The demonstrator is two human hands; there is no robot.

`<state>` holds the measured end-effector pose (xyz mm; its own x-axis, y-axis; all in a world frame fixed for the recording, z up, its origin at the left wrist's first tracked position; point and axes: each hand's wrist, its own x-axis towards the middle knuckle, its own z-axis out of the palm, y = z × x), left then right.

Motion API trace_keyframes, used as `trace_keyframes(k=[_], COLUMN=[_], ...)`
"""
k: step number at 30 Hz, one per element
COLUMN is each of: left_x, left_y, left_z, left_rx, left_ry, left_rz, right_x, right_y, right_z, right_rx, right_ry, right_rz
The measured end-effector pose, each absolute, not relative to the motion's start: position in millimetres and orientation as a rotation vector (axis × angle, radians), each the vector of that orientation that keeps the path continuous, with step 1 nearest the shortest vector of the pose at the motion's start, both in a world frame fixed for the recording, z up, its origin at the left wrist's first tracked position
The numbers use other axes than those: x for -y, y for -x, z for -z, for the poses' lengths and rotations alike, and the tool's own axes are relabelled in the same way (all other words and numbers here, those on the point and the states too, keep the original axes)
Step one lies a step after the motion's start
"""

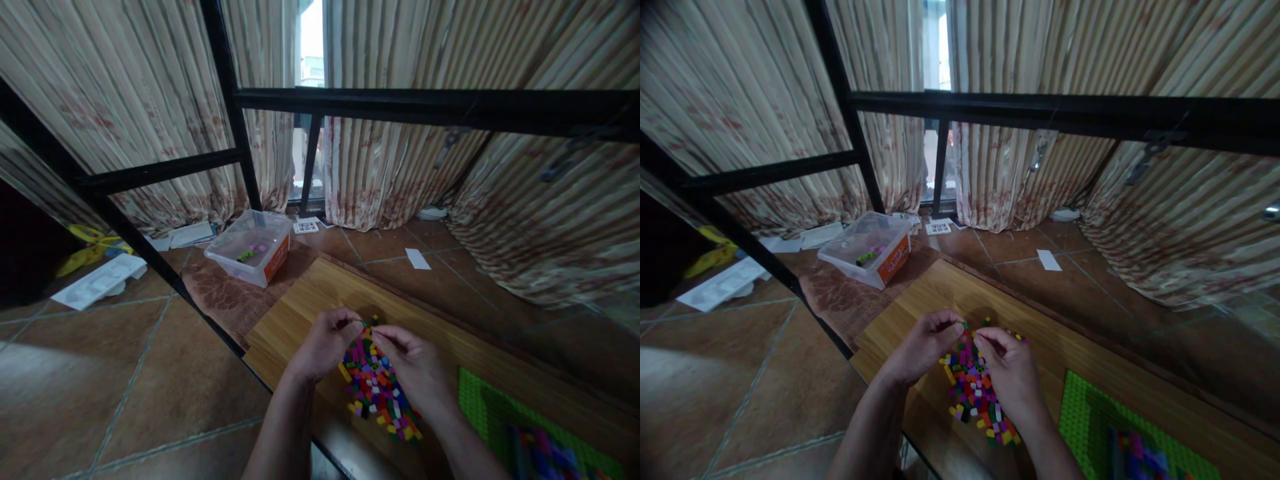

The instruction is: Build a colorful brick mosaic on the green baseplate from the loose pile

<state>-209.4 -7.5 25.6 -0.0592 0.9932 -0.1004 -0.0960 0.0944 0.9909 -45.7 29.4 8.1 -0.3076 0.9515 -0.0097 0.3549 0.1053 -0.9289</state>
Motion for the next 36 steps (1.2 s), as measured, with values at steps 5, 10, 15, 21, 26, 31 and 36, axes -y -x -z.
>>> trace_keyframes(k=[5, 10, 15, 21, 26, 31, 36], left_x=[4.4, 3.9, 4.5, 5.6, 8.8, 10.1, 6.1], left_y=[212.6, 210.6, 208.9, 208.9, 207.1, 212.3, 222.1], left_z=[-17.2, -14.2, -18.5, -23.4, -26.6, -27.7, -16.8], left_rx=[-1.382, -1.348, -1.336, -1.249, -1.185, -1.133, -1.672], left_ry=[-1.127, -1.142, -1.096, -1.131, -1.16, -1.177, -1.43], left_rz=[-1.185, -1.167, -1.166, -1.159, -1.156, -1.11, -0.857], right_x=[-28.7, -25.2, -25.8, -23.2, -20.8, -23.4, -25.7], right_y=[42.5, 41.9, 46.0, 57.5, 54.5, 46.2, 32.8], right_z=[3.4, -0.1, -15.7, -24.9, -23.1, -17.8, -8.0], right_rx=[2.234, 2.296, 1.867, 1.521, 1.463, 1.496, 1.911], right_ry=[1.295, 1.308, 1.333, 1.225, 1.175, 1.171, 1.392], right_rz=[-0.575, -0.531, -1.048, -1.438, -1.548, -1.581, -1.054])
